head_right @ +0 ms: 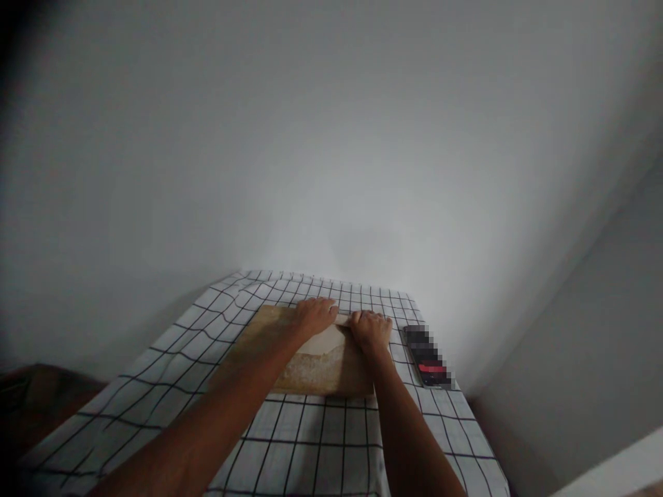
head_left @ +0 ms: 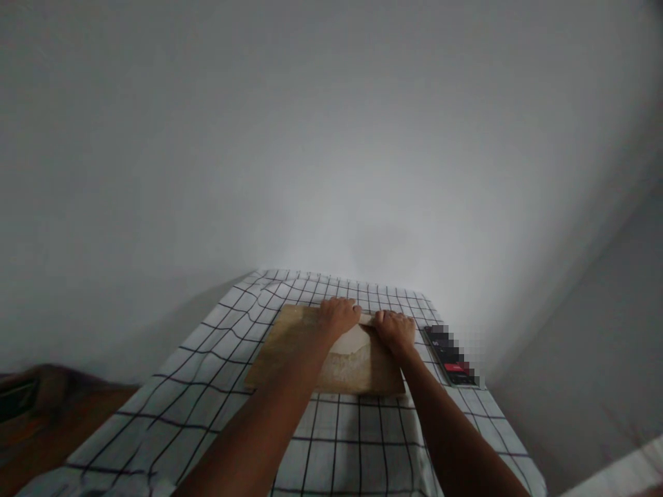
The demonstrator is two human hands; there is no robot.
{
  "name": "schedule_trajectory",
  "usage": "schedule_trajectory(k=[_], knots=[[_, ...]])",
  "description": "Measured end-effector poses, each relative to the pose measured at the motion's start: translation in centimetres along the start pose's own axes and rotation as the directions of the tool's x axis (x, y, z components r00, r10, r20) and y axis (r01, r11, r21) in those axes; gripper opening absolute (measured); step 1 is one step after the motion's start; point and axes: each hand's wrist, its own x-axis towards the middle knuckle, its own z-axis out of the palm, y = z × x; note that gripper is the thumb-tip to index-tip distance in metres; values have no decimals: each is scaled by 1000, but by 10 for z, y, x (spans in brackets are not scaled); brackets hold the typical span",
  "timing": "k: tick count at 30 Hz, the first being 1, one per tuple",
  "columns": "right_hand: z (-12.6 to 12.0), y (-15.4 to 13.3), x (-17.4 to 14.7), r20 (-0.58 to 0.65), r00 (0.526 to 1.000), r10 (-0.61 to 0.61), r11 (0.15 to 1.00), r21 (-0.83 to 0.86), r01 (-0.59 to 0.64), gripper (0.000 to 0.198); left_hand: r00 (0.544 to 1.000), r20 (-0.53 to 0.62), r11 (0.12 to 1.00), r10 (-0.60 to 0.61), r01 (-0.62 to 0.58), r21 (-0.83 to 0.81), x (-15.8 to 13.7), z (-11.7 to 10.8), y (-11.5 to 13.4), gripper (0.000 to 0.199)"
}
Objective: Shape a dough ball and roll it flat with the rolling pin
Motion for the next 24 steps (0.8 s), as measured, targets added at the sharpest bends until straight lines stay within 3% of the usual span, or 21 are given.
schedule_trajectory(k=[10, 24], knots=[[-9, -2, -18, 11, 997, 72, 992, 100, -73, 44, 999, 33, 1000, -28, 29, -3, -24, -17, 6, 51], [-19, -2, -41, 50, 998, 39, 995, 85, -43, 40, 1000, -29, 1000, 9, -9, 5, -40, -21, 5, 43]])
